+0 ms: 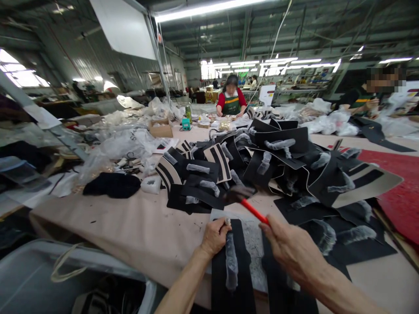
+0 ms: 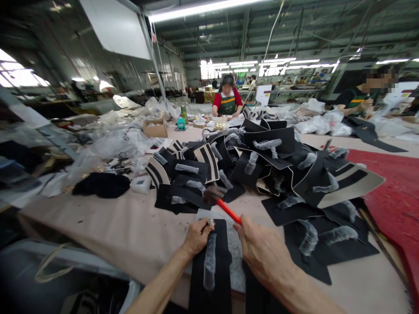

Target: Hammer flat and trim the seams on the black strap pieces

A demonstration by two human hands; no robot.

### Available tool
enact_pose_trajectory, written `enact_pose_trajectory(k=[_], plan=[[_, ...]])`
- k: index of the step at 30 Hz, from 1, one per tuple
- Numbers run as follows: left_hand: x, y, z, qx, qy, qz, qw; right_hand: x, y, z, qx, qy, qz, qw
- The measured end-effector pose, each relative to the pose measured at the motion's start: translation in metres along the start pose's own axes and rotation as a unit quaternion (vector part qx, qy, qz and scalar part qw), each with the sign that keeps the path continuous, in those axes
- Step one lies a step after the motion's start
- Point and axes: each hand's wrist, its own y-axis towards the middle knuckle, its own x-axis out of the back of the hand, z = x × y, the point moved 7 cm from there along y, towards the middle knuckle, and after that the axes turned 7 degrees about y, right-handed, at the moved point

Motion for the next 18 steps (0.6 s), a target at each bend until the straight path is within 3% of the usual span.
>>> enact_pose_trajectory(k=[2, 4, 8, 9, 12, 14, 18], plan=[[-0.001, 0.000, 0.001, -0.003, 0.003, -0.002, 1.000, 0.018, 0.003, 0.001, -0.029, 0.038, -0.088, 0.995], [-0.001, 0.000, 0.001, -0.005, 0.006, -0.005, 1.000, 0.016, 0.001, 0.002, -0.030, 0.044, -0.100, 0.994], [0.000, 0.000, 0.001, 0.000, 0.010, 0.001, 1.000, -0.023, -0.007, -0.005, 0.004, -0.029, 0.079, 0.996], [-0.001, 0.000, 0.001, -0.002, 0.009, 0.003, 1.000, -0.026, -0.007, -0.009, -0.008, -0.040, 0.099, 0.994], [-0.002, 0.001, 0.001, -0.013, 0.009, 0.001, 1.000, -0.013, -0.005, -0.020, -0.074, -0.019, 0.034, 0.997], [-0.003, 0.001, 0.003, -0.013, 0.013, -0.002, 1.000, -0.011, -0.007, -0.018, -0.083, 0.001, 0.008, 0.996], [-0.003, 0.001, 0.005, -0.007, 0.029, -0.005, 1.000, -0.042, -0.019, -0.011, -0.042, -0.038, 0.155, 0.986]])
